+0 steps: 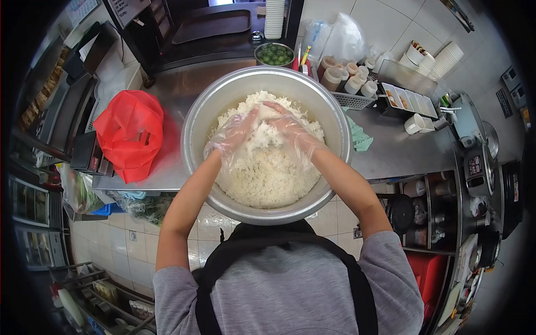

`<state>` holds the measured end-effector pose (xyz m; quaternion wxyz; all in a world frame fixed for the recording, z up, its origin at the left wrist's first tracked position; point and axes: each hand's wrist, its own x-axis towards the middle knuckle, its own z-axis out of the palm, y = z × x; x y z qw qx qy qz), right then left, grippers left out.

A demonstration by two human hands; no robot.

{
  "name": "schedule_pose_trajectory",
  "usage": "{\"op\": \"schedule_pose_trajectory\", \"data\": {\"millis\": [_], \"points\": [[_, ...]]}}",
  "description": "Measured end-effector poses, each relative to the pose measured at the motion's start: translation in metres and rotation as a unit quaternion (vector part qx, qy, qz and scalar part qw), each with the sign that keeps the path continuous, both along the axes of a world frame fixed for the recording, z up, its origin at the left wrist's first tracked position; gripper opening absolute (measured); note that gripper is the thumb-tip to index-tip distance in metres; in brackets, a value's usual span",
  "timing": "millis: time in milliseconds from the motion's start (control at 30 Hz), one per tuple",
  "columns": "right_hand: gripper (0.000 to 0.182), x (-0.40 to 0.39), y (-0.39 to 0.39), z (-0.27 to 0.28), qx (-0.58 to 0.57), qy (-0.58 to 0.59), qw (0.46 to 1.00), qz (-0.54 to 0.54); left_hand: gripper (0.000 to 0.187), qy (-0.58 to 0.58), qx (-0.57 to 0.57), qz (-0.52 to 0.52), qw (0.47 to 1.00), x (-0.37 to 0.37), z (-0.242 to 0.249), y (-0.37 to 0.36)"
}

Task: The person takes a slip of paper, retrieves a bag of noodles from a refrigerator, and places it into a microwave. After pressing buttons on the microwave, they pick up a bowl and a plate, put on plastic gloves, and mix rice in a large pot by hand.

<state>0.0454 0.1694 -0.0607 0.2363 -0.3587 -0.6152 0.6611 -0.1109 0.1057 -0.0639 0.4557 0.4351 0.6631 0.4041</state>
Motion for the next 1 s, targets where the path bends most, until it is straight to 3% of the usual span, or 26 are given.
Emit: {"op": "schedule_pose_trajectory", "data": {"millis": [67, 167, 267, 333, 400, 433, 500, 567, 600, 633, 700, 767, 800, 900, 967, 1000], "points": [[0.057, -0.004, -0.010, 0.010, 0.122, -0.082, 0.989, 0.007, 0.071, -0.046, 0.008, -0.006, 0.999, -0.009, -0.021, 0.010], [0.072, -0.011, 0.005, -0.036, -0.028, 0.028, 0.999, 0.021, 0.062, -0.085, -0.002, -0.035, 0.996, -0.018, -0.025, 0.005], [0.077, -0.008, -0.005, -0.001, -0.039, -0.043, 0.998, 0.030, 0.057, -0.134, 0.029, -0.064, 0.988, -0.022, -0.042, 0.008], [0.074, -0.008, 0.008, -0.048, -0.104, 0.136, 0.984, 0.049, 0.055, -0.146, 0.017, -0.068, 0.987, -0.024, -0.043, 0.010], [0.077, -0.008, 0.008, -0.055, -0.058, 0.105, 0.989, 0.081, 0.053, -0.126, -0.047, -0.063, 0.989, -0.024, -0.010, 0.002], [0.081, -0.007, 0.000, -0.030, 0.024, -0.017, 0.994, 0.104, 0.055, -0.137, -0.059, -0.042, 0.988, -0.021, 0.004, -0.002], [0.088, -0.004, -0.014, 0.010, 0.065, -0.151, 0.981, 0.104, 0.059, -0.161, -0.083, 0.001, 0.984, -0.012, 0.023, -0.009], [0.093, 0.000, -0.026, 0.031, -0.017, -0.176, 0.982, 0.065, 0.070, -0.035, 0.062, -0.168, 0.983, -0.046, -0.058, 0.021], [0.095, 0.001, -0.023, 0.024, 0.007, -0.147, 0.986, 0.082, 0.074, -0.027, 0.075, -0.195, 0.978, -0.049, -0.065, 0.024], [0.098, 0.003, -0.018, 0.011, 0.032, -0.117, 0.988, 0.098, 0.079, -0.019, 0.089, -0.221, 0.971, -0.045, -0.052, 0.020], [0.100, 0.003, -0.008, -0.006, 0.105, -0.086, 0.984, 0.118, 0.086, -0.120, -0.001, -0.162, 0.980, -0.027, -0.017, 0.006], [0.098, 0.002, 0.002, -0.013, 0.199, -0.085, 0.968, 0.126, 0.086, 0.025, -0.025, -0.171, 0.985, -0.019, 0.006, -0.001], [0.096, 0.001, 0.006, -0.012, 0.163, -0.057, 0.973, 0.151, 0.085, 0.099, -0.037, -0.175, 0.979, -0.018, 0.010, -0.003], [0.086, 0.005, 0.009, -0.003, 0.128, -0.058, 0.974, 0.175, 0.078, -0.004, -0.024, -0.076, 0.997, -0.016, -0.026, 0.007], [0.078, 0.008, -0.007, 0.025, 0.197, -0.169, 0.957, 0.126, 0.071, -0.089, -0.064, -0.093, 0.990, -0.006, 0.003, -0.002], [0.076, 0.007, -0.005, 0.019, 0.007, -0.048, 0.992, 0.115, 0.068, -0.131, -0.086, -0.100, 0.983, 0.000, 0.020, -0.006]]}}
